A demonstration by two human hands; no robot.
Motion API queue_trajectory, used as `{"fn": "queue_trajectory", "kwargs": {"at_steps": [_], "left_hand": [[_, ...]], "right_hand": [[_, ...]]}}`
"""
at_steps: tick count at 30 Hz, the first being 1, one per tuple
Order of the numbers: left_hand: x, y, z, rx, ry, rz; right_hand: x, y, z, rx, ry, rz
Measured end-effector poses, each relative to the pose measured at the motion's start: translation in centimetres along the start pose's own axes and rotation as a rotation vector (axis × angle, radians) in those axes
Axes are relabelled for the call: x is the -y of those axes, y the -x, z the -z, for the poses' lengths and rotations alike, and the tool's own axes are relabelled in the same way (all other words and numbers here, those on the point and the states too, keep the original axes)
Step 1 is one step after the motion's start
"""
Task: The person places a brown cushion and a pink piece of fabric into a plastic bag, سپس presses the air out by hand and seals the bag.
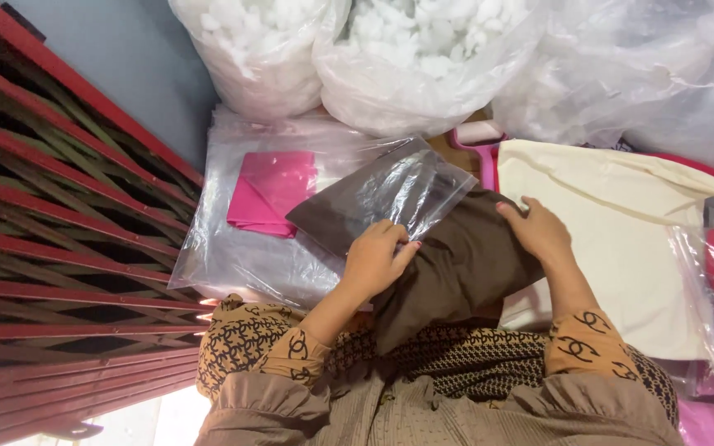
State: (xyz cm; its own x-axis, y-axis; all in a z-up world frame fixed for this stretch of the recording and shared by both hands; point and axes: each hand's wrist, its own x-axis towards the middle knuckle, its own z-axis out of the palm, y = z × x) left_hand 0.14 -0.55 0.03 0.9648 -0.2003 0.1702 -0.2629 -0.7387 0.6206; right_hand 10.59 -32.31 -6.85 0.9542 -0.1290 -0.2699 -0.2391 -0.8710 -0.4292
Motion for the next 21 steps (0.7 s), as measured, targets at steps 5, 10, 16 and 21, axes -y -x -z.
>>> {"fn": "queue_trajectory", "kwargs": {"at_steps": [5, 10, 16, 21], "left_hand": [[1.1, -4.8, -5.0, -0.146, -0.167, -0.15], [-1.6, -7.9, -4.4, -0.315, -0.309, -0.224], [-4.8, -6.9, -2.2, -0.315, -0.233, -0.196], [-6.2, -6.8, -4.6, -0.374, -0.11, -0.149]], "right_hand": [[4.8, 2.3, -0.1, 0.132, -0.322, 0.069], [7.4, 5.8, 2.2, 0.018, -0.427, 0.314], [7.1, 8.2, 2.4, -0.137, -0.551, 0.322], [8.7, 10.2, 1.8, -0.191, -0.826, 0.158]]}}
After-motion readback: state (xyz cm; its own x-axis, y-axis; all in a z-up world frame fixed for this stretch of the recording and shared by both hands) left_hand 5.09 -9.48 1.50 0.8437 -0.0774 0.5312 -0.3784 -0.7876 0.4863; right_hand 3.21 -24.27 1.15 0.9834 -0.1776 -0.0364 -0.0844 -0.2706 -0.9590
